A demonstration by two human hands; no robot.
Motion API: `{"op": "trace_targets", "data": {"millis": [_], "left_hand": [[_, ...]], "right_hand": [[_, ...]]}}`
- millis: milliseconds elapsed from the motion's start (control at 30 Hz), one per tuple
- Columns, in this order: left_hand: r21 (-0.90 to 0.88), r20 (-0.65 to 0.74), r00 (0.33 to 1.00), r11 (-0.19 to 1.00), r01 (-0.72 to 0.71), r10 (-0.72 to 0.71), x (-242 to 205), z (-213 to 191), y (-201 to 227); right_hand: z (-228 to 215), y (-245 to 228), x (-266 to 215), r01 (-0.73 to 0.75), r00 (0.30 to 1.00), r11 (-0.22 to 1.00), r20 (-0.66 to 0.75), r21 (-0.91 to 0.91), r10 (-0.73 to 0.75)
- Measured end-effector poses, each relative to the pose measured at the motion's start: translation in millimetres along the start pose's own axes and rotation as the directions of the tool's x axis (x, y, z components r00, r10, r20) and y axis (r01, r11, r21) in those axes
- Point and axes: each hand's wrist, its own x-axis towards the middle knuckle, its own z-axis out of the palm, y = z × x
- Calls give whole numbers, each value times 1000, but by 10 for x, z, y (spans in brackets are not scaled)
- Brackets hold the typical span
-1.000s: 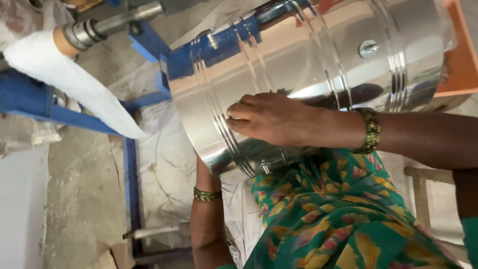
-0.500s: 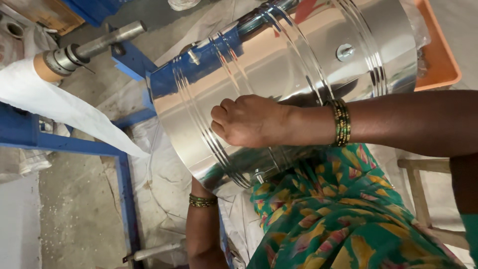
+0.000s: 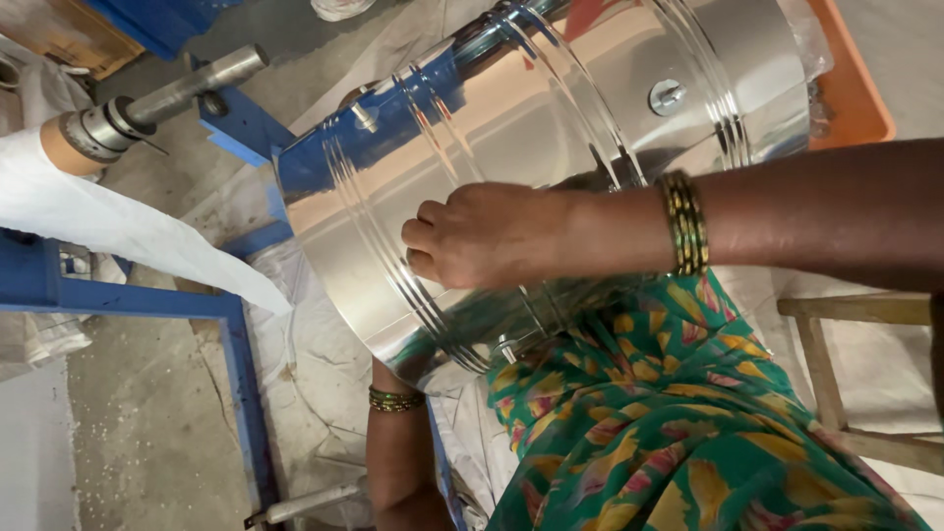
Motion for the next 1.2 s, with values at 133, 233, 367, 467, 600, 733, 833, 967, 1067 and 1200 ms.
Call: {"op": "trace_targets", "data": {"millis": [133,233,367,467,600,733,833,967,1067,1200], "left_hand": [[4,3,1000,1000,-1,1,-23,-12,4],[10,-1,1000,1000,-2,2,-27,-18,15],[12,-4,1000,1000,-1,1,-21,-13,15],[12,3,1000,1000,1,-1,-22,-1,14],[17,6,1000,1000,5,-5,-23,3,19],[21,2,1000,1000,5,-5,1,-5,12],[21,-7,1000,1000,5,-5,-11,-15,23],[33,-10,1000,999,-16,16,14,-47,55],[34,-7,1000,999,-25,25,13,-25,81],[40,-2,999,999,-36,37,16,-18,111]], "right_hand": [[-11,201,65,215,968,973,152,-83,-201],[-22,274,77,304,950,945,109,-123,-291],[-40,306,45,345,937,908,42,-236,-346],[-10,336,38,356,931,896,24,-267,-363],[70,339,22,345,932,891,-4,-296,-362],[140,209,-14,204,975,959,-46,-195,-217],[134,58,-39,73,996,980,-43,-184,-82],[77,2,-3,37,999,969,-7,-242,-40],[56,35,45,100,994,920,77,-378,-76],[59,86,62,234,969,831,186,-504,-160]]}}
